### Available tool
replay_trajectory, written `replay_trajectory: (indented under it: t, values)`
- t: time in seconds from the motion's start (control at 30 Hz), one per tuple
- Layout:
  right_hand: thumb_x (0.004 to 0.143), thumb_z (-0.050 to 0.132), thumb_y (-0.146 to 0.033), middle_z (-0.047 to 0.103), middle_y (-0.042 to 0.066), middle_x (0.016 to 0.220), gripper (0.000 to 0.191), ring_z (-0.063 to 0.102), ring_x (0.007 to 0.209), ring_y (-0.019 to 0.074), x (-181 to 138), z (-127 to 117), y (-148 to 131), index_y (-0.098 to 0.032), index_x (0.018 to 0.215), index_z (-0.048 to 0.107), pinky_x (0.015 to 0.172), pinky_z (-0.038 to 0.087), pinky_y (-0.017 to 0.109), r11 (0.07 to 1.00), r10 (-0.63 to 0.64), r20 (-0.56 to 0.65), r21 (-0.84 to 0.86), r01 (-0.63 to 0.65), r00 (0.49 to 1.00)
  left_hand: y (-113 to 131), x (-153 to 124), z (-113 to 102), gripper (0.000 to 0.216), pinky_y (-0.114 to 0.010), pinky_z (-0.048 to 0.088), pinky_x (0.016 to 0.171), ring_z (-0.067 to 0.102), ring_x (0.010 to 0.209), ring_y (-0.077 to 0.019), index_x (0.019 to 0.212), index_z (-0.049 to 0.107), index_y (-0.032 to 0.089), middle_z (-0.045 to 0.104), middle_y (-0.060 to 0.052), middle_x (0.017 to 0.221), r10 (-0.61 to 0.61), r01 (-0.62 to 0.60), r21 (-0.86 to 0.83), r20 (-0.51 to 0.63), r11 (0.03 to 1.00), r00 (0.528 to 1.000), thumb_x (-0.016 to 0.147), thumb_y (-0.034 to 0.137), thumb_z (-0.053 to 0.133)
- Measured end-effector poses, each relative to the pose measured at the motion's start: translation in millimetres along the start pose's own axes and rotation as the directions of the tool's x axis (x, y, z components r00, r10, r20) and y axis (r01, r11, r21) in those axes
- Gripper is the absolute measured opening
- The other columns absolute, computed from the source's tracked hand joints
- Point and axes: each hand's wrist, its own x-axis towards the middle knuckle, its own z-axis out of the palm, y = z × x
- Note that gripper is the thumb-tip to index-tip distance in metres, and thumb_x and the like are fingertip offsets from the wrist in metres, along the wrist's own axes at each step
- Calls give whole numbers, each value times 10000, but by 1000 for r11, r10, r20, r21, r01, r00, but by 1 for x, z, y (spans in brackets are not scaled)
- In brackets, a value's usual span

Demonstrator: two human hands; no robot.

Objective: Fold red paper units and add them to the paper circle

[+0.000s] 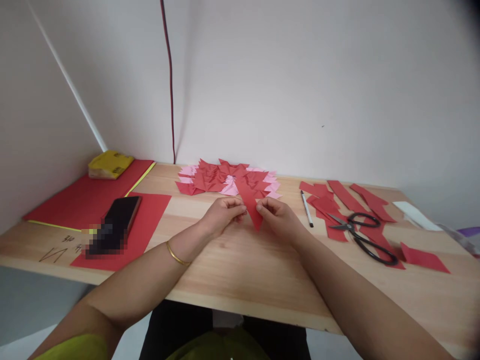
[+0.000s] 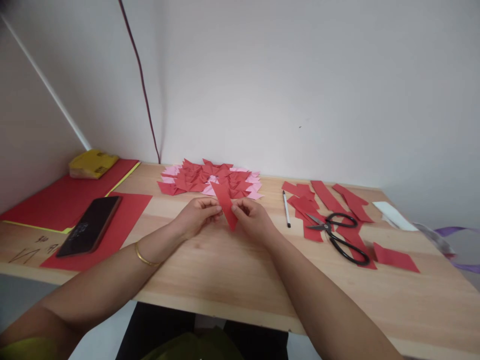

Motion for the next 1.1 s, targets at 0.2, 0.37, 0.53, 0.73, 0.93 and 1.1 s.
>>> replay_trajectory:
  t: [0.2, 0.37, 0.53, 0.73, 0.93, 1.1]
  values:
    - [812, 543, -345, 568, 5, 700, 212, 487, 655, 124, -2, 3, -1, -172, 691, 558, 615, 394, 245, 996, -84, 68, -35, 87, 994, -1, -2, 2, 160, -226, 412, 582, 523, 556, -81, 684, 593, 130, 590, 15, 636, 10, -10, -59, 3, 998, 1000, 626, 249, 683]
    - [794, 593, -396, 626, 31, 824, 238, 551, 738, 153, -3, 3, 1, -173, 868, 634, 658, 437, 266, 996, -66, 89, 60, 61, 994, 3, -6, 5, 82, -202, 346, 524, 463, 533, -73, 656, 592, 134, 559, 24, 604, 113, -114, 307, 19, 945, 993, 664, 215, 604]
    - [794, 590, -371, 657, 44, 862, 212, 589, 796, 177, -2, 4, 2, -171, 824, 656, 725, 462, 298, 988, -65, 72, 146, 54, 995, 7, -11, 6, 110, -212, 359, 532, 489, 565, -93, 698, 627, 136, 594, -1, 643, 158, -179, 489, 84, 854, 984, 708, 233, 577]
    - [798, 582, -384, 666, 39, 832, 225, 598, 796, 186, -4, 7, 0, -174, 835, 655, 728, 471, 314, 991, -53, 86, 130, 41, 995, 5, -9, 2, 163, -226, 390, 559, 531, 591, -111, 728, 640, 140, 616, -20, 674, 123, -160, 417, 114, 895, 986, 727, 298, 599]
    - [784, 608, -389, 652, 37, 828, 222, 585, 771, 176, -3, -1, -1, -172, 820, 640, 699, 458, 295, 994, -100, 145, 51, 93, 984, -1, -6, 1, 159, -214, 344, 513, 482, 525, -87, 662, 585, 142, 560, 12, 592, 39, -77, 280, 139, 957, 990, 666, 280, 664]
    - [777, 625, -379, 593, -14, 693, 232, 536, 625, 126, -1, -3, 3, -198, 903, 555, 608, 419, 253, 986, -80, 44, 147, 73, 996, 1, -8, 5, 164, -210, 320, 482, 453, 469, -77, 637, 554, 144, 529, 24, 525, -19, 6, 149, 86, 989, 996, 634, 253, 677]
